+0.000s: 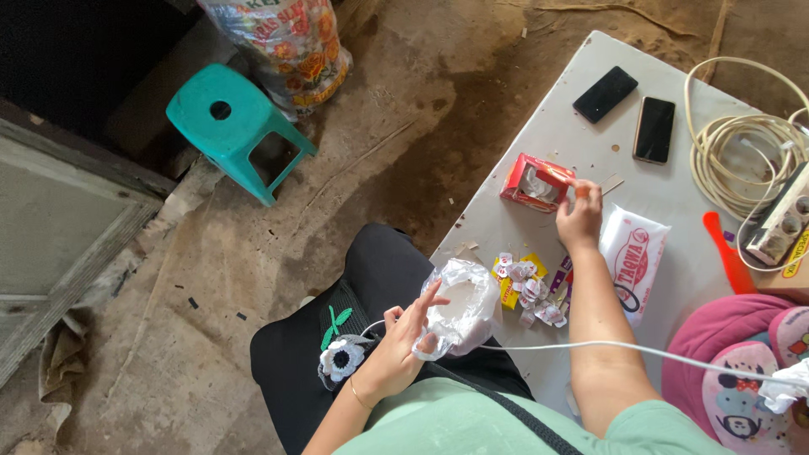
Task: The person sits at a table and handles various small items, including a plastic bag and a red box. They use scissors to cut the red box and then cut a piece of white paper into smaller strips.
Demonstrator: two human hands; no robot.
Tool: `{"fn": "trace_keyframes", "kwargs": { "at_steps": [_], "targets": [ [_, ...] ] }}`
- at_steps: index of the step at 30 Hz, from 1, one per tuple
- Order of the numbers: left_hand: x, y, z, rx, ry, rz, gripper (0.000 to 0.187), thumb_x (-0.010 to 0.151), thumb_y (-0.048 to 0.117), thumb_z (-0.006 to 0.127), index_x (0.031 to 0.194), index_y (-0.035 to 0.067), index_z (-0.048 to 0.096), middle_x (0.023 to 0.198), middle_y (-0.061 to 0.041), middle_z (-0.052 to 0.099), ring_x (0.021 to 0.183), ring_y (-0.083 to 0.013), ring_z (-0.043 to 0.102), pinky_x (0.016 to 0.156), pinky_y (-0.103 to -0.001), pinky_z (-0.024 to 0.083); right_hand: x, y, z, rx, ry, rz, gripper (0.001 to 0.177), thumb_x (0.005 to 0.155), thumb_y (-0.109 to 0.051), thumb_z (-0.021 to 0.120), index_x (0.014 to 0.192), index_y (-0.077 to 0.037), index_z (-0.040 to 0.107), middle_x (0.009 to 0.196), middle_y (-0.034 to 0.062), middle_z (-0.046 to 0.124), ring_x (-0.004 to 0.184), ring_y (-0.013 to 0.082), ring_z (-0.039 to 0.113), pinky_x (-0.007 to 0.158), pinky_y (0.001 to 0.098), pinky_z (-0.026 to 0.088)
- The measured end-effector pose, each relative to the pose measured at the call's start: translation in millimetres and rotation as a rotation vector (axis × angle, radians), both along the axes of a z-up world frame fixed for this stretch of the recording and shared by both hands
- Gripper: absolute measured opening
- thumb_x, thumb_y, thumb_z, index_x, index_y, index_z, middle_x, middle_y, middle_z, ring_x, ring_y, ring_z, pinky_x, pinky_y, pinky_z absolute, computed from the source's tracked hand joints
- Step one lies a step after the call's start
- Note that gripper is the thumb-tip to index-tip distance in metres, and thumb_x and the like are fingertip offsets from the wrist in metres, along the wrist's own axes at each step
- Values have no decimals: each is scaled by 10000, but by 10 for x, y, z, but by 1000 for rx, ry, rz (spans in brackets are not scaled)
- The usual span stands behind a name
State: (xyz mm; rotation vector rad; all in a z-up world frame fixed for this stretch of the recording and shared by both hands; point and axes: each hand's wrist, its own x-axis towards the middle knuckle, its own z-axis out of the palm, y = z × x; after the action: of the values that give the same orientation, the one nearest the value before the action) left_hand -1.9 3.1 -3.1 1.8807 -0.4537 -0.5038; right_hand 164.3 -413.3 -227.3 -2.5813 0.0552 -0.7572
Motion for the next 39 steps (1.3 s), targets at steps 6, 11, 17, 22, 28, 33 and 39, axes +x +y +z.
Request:
{"fn": "trace_keyframes", "kwargs": {
  "at_steps": [6, 11, 17, 22, 28, 33, 39],
  "targets": [
    [-24, 17, -24, -12, -15, -12, 846, 1016, 699, 240, 1631, 118, 266, 1415, -65, 585, 1025, -185, 524, 1072, -358, 237, -145, 174, 215, -215, 91, -55, 428, 823, -280, 855, 1168, -92, 685, 1320, 125, 573, 1202, 364, 565, 1049, 457, 458],
    [-28, 22, -23, -26, -15, -4, 835, 1024, 691, 231, 1634, 122, 263, 1408, -69, 586, 1035, -180, 527, 1091, -366, 214, -39, 131, 3, -240, 54, -23, 336, 883, -221, 814, 1178, -100, 709, 1390, 101, 582, 1280, 328, 575, 1105, 442, 450],
    [-36, 21, -20, -18, -17, 9, 842, 1017, 698, 228, 1637, 129, 262, 1411, -70, 586, 1005, -188, 509, 1082, -364, 226, 41, 59, -224, -180, 57, 19, 296, 895, -121, 762, 1188, -169, 763, 1283, 61, 681, 1212, 302, 615, 1087, 414, 476],
    [-32, 16, -22, -22, -17, 7, 843, 1020, 704, 220, 1634, 127, 261, 1396, -70, 593, 1028, -178, 520, 1083, -368, 215, 47, 24, -289, -189, 60, 46, 290, 931, -103, 735, 1204, -195, 775, 1351, 70, 681, 1256, 295, 613, 1112, 399, 476],
    [-35, 7, -28, -16, -14, 6, 861, 1008, 713, 226, 1636, 125, 268, 1403, -70, 598, 994, -190, 515, 1080, -369, 237, 67, 169, -200, -219, 34, 37, 225, 922, -197, 759, 1143, -154, 740, 1337, 71, 681, 1278, 305, 617, 1099, 418, 471],
    [-39, -2, -43, -15, -8, 11, 869, 1005, 720, 206, 1632, 121, 268, 1409, -71, 595, 997, -189, 529, 1086, -369, 232, 70, 360, -209, -275, 46, 49, 356, 956, -157, 739, 1308, -204, 761, 1330, 63, 686, 1221, 282, 627, 1076, 436, 468],
    [-37, -7, -52, -11, -1, 19, 871, 1004, 723, 206, 1629, 120, 270, 1411, -64, 592, 997, -185, 532, 1092, -369, 224, 14, 481, -300, -406, -6, -27, 322, 890, -157, 756, 1201, -239, 771, 1308, 43, 697, 1250, 275, 619, 1076, 437, 464]
  ]
}}
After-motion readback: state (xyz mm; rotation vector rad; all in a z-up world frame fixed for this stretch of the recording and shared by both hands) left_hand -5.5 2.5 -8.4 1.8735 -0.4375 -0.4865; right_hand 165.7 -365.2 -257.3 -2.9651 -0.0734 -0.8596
